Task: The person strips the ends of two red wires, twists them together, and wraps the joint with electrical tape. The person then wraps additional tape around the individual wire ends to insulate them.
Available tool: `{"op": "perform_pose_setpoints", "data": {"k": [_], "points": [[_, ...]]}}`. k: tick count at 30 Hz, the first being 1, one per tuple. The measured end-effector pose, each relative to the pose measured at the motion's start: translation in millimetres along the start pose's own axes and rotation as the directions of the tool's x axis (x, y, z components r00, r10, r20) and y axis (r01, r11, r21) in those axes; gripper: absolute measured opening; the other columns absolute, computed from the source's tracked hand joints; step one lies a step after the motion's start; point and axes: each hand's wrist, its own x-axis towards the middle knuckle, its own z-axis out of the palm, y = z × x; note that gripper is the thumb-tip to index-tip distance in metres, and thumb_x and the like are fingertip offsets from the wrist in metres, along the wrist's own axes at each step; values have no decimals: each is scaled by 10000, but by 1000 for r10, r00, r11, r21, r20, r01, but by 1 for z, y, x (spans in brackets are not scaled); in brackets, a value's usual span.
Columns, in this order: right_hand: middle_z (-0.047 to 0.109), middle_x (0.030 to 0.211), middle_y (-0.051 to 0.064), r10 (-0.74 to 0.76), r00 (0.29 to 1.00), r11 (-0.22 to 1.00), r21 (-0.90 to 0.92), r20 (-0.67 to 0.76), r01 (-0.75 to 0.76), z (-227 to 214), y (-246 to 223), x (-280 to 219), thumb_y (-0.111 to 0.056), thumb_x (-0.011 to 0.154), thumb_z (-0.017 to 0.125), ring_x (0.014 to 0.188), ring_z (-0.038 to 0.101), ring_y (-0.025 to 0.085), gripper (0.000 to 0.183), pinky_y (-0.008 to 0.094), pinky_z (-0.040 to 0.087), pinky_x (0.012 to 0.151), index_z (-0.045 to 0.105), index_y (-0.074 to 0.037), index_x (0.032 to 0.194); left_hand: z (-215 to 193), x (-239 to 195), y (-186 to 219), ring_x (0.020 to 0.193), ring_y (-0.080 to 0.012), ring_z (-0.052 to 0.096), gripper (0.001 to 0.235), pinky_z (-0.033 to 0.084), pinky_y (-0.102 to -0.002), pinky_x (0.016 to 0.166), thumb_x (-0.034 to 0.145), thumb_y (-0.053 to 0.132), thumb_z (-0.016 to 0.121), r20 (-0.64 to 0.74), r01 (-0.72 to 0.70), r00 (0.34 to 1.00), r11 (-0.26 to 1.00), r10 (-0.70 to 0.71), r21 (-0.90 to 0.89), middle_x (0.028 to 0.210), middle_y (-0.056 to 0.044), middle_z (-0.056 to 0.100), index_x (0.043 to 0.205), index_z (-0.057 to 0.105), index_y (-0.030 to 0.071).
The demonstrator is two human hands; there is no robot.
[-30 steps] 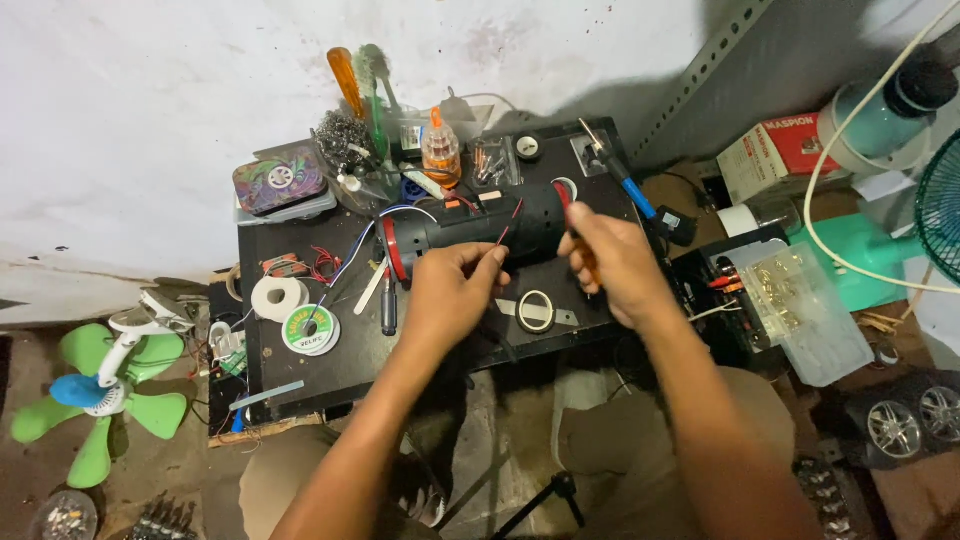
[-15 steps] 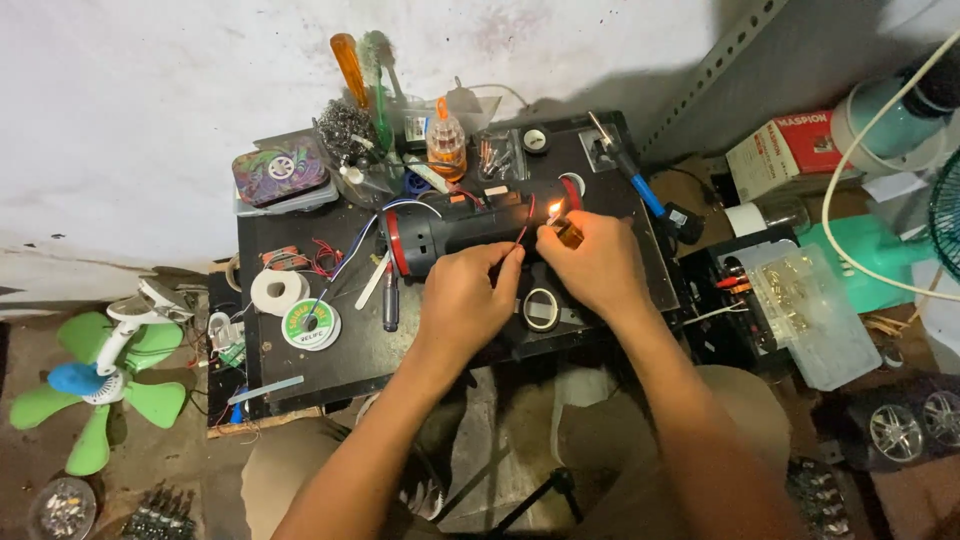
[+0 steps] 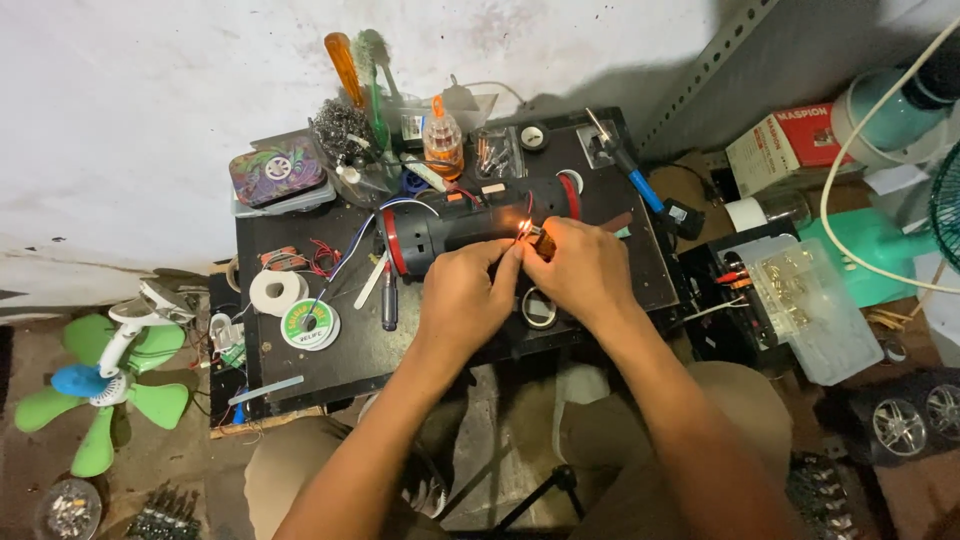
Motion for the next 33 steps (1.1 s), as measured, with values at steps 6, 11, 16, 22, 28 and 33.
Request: {"op": "perform_pose_setpoints", "data": {"k": [6,11,16,22,28,33], "points": [[558,569,70,-87,990,994,-69,-115,79,1,5,0,-364,890,732,547,652,327,355,400,510,512,553,-145,677,1,-1,-7,776,-343,763,257,617,-354,594,994,147,623,-17,-6,1000,999,5,-32,821,-217,768,1039,769,-59],[594,574,98,49,990,996,79,-132,-39,-6,10,6,-333,837,826,564,661,337,321,404,490,497,626,-114,713,-1,-1,0,786,-344,763,242,612,-351,609,977,131,624,-10,25,1000,999,-25,-32,817,-217,766,1042,768,-54],[500,466,-54,451,882,689,575,137,-442,-12,14,12,-269,846,785,412,453,74,206,242,362,381,684,-169,697,2,-2,-1,776,-319,766,230,611,-324,612,967,133,640,-4,46,999,999,-45,7,822,-208,767,1047,771,-39],[415,494,-35,433,797,242,797,421,-553,-32,-24,16,-167,888,751,381,392,29,208,171,306,335,646,-44,758,7,-1,-2,777,-320,768,218,609,-331,604,960,111,639,-2,19,1000,1000,-19,16,831,-215,767,1047,768,-42],[388,471,-36,466,796,271,794,386,-544,-31,-30,18,-93,857,747,357,364,35,196,192,303,333,634,-25,712,11,-3,0,774,-314,769,219,613,-317,610,966,107,638,19,-2,1000,1000,2,15,836,-214,770,1060,764,-46],[502,444,22,457,851,553,666,259,-500,-21,-16,17,-299,843,842,380,380,63,398,235,287,354,651,-69,582,9,0,8,724,-322,761,207,604,-339,596,948,108,660,-8,-1,1000,1000,1,19,765,-198,763,1038,775,-38]]}}
